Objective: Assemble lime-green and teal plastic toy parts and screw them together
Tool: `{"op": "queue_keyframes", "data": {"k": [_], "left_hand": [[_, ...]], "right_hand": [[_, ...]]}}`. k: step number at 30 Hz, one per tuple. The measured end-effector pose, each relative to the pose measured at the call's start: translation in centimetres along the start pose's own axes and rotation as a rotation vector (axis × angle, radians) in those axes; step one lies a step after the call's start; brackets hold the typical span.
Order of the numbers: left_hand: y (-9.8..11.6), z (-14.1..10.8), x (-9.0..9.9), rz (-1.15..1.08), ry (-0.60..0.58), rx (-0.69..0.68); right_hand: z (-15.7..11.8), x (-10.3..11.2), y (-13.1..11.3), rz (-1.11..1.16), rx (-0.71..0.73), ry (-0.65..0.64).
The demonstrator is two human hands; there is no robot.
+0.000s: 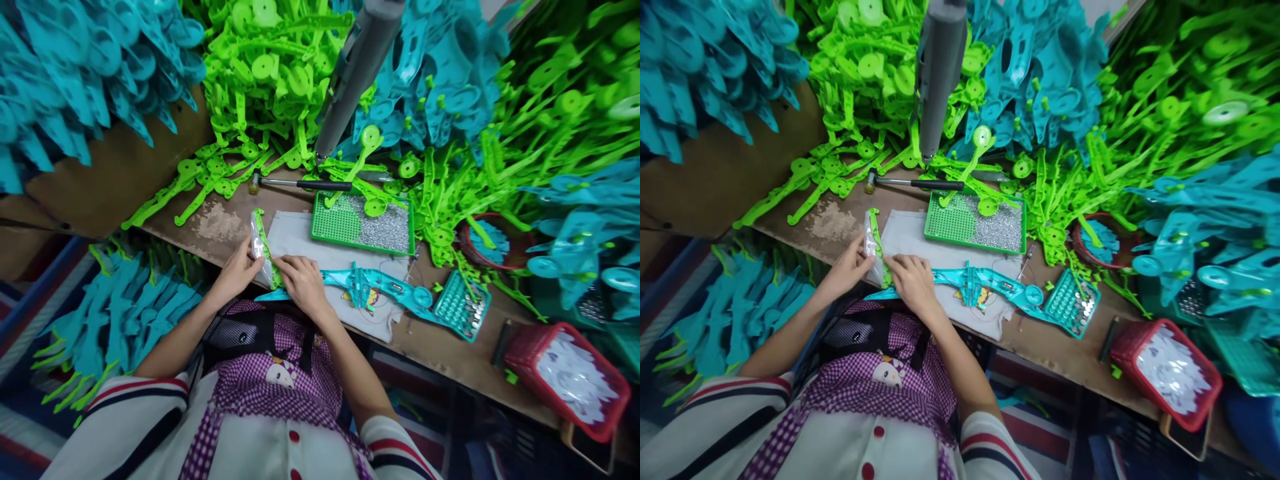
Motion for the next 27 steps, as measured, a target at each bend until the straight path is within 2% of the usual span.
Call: {"op": "queue_keyframes", "data": {"k": [2,7,13,18,21,24,27], "left_hand": [[0.6,-0.2,0.3,0.151,-0.016,-0.073],[1.3,-0.2,0.3,0.332,-0.098,-0.108],[2.2,1.8,1.0,0.538,-0.192,-0.268],[3.2,3.0,0.9,0.722,-0.245,-0.275],[3.2,3.0,0.8,0.713,-0.237,-0.284],[2.3,2.9,2.3,0.59,-0.135,-0.345],[0.3,3.3,6.3,0.546,0.185,-0.329]], "right_hand": [[0.1,0.1,0.0,-0.006,0.007,-0.019],[0.4,0.2,0.0,-0.025,0.003,-0.049],[0.5,0.4,-0.1,-0.045,0.014,-0.067],[0.5,0.2,-0.1,-0.043,0.029,-0.051],[0.5,0.0,0.2,-0.032,0.03,-0.031],[0.3,0.2,0.4,0.01,0.067,0.018],[-0.7,1.4,0.0,0.101,0.158,0.164]]}}
Point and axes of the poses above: each hand's wrist, its own z-axis towards the middle knuckle, its own x-axis out of the back of the hand, y = z × x, the point moved 4 cm from there along z, towards the middle knuckle, and after that the axes turned 7 degrees about -x, right-handed, at the moved point
